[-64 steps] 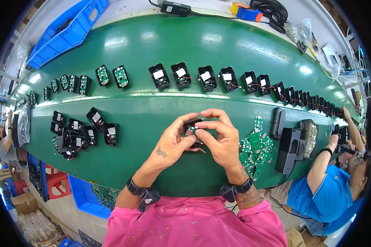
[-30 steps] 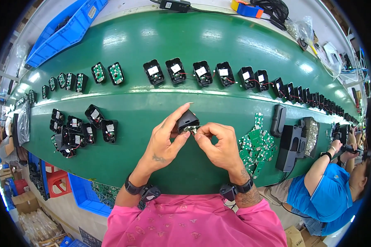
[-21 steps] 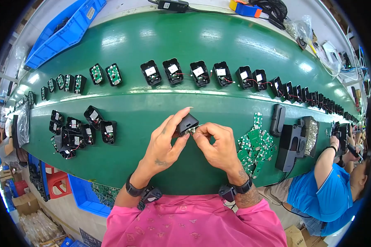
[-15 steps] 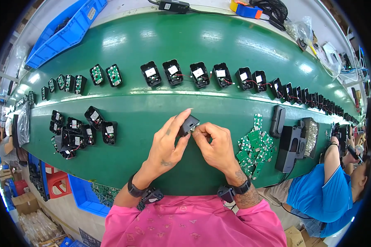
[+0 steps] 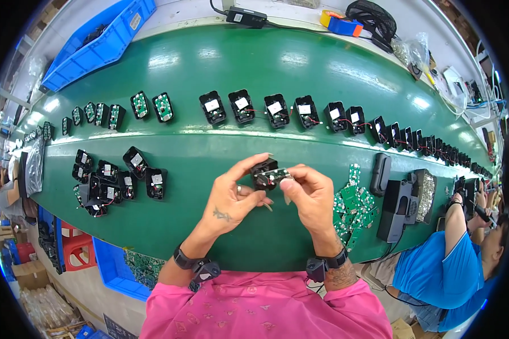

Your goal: The person assembles electronic devices by hand, picking up a circuit board and a plastic housing, fitting the board into the housing, and pressing them together. The person then places the assembled unit onto the conveyor belt and repeats the process.

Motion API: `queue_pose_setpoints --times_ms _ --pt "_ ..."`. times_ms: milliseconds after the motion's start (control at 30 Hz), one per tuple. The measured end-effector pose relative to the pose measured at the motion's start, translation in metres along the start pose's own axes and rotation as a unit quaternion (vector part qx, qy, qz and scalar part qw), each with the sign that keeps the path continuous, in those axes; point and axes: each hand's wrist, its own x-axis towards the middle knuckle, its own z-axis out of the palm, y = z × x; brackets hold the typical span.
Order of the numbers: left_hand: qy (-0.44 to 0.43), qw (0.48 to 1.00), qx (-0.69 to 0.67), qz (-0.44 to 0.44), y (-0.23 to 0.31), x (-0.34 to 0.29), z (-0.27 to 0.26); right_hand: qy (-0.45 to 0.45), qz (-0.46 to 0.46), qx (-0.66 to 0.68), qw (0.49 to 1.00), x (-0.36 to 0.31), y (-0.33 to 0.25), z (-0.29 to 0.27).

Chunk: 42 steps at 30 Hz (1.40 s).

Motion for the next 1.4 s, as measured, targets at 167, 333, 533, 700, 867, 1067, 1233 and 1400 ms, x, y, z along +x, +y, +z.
queue_pose_setpoints --times_ms 167,333,533,700,867,1067,1233,1400 --pt "0.030 0.998 0.034 0.038 -0.005 0.000 0.005 0.025 0.010 -0.106 0.994 0.000 -0.002 -0.012" --pt "0.070 0.980 0.157 0.096 -0.010 0.001 0.014 -0.059 0.112 -0.098 0.987 -0.001 -0.009 -0.008" --pt "0.123 0.928 0.281 0.212 -0.017 0.004 0.015 -0.065 -0.016 -0.216 0.974 -0.001 -0.011 -0.003" --pt "0.112 0.946 0.256 0.164 -0.016 0.003 0.016 -0.047 -0.100 -0.319 0.941 0.001 -0.010 -0.007" --pt "0.019 0.995 0.071 0.061 -0.008 0.004 0.013 0.007 -0.052 -0.310 0.949 0.000 -0.014 -0.009" --pt "0.016 0.998 0.057 0.019 -0.009 0.004 0.018 0.024 -0.077 -0.366 0.927 -0.001 -0.006 -0.011" --pt "0.014 1.000 -0.008 -0.005 -0.009 0.004 0.020 -0.013 -0.101 -0.313 0.944 0.002 -0.006 -0.004" --pt "0.087 0.995 0.050 0.022 -0.017 0.003 0.030 -0.002 -0.177 -0.350 0.920 0.004 0.006 0.002"
